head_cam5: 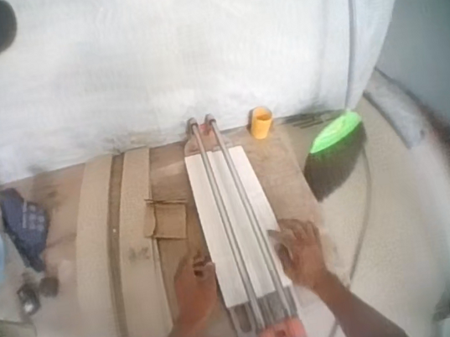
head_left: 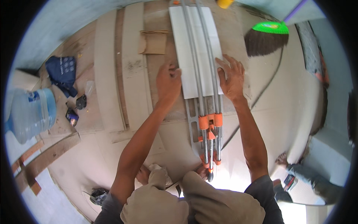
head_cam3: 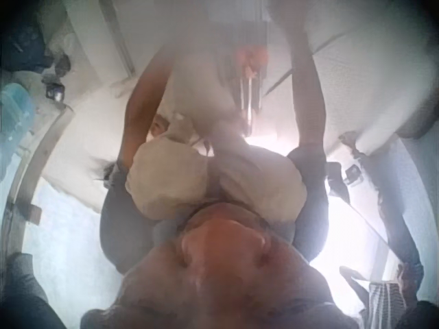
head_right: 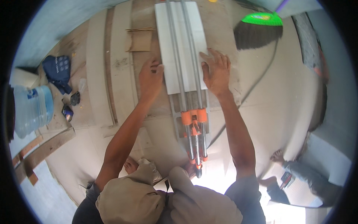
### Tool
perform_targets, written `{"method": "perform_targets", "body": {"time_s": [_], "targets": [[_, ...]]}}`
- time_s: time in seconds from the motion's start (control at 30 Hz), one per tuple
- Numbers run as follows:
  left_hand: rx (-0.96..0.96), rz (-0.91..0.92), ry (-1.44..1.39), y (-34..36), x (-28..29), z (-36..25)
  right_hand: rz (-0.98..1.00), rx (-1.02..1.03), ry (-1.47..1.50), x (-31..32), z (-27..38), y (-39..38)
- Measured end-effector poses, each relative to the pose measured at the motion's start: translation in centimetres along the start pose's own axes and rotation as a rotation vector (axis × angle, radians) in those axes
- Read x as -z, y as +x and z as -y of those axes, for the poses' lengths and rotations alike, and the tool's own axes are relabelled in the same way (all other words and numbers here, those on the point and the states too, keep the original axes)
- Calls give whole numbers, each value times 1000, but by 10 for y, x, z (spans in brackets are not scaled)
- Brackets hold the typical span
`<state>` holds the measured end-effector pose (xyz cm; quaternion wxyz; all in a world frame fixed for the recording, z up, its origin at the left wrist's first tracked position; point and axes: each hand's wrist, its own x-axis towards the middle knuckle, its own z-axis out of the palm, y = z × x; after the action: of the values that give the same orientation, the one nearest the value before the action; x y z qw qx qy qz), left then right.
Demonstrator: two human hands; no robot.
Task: The person uses a manual panel cutter to score and snap white rectangular panels. They clamp each panel, score it with the cutter, and then snap it along the scored line. A second person assists by holding a panel nearby.
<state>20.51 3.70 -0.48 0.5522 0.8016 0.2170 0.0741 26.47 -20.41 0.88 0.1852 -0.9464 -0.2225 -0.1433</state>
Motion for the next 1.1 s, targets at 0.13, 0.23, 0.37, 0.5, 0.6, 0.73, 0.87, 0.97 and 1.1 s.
{"method": "perform_targets", "body": {"time_s": [0.13,0.23,0.37,0.5,0.6,0.73,0.87,0.97,1.1], "targets": [[99,119,55,-25,8,-8,-25,-109,140,16,19,-27],[104,125,103,-26,8,-7,105,-196,252,26,30,-35],[28,122,196,-31,5,-24,205,-331,551,23,29,-37],[116,181,275,-31,10,-39,631,-579,807,35,24,-25],[104,211,298,-34,9,-39,614,-556,862,31,23,-25],[66,190,308,-38,6,-34,558,-518,908,20,17,-31],[-56,117,310,-34,6,-26,608,-537,957,22,16,-30],[-88,93,306,-33,5,-23,597,-572,1002,19,17,-32],[-49,120,319,-33,5,-35,600,-600,1061,21,16,-31]]}}
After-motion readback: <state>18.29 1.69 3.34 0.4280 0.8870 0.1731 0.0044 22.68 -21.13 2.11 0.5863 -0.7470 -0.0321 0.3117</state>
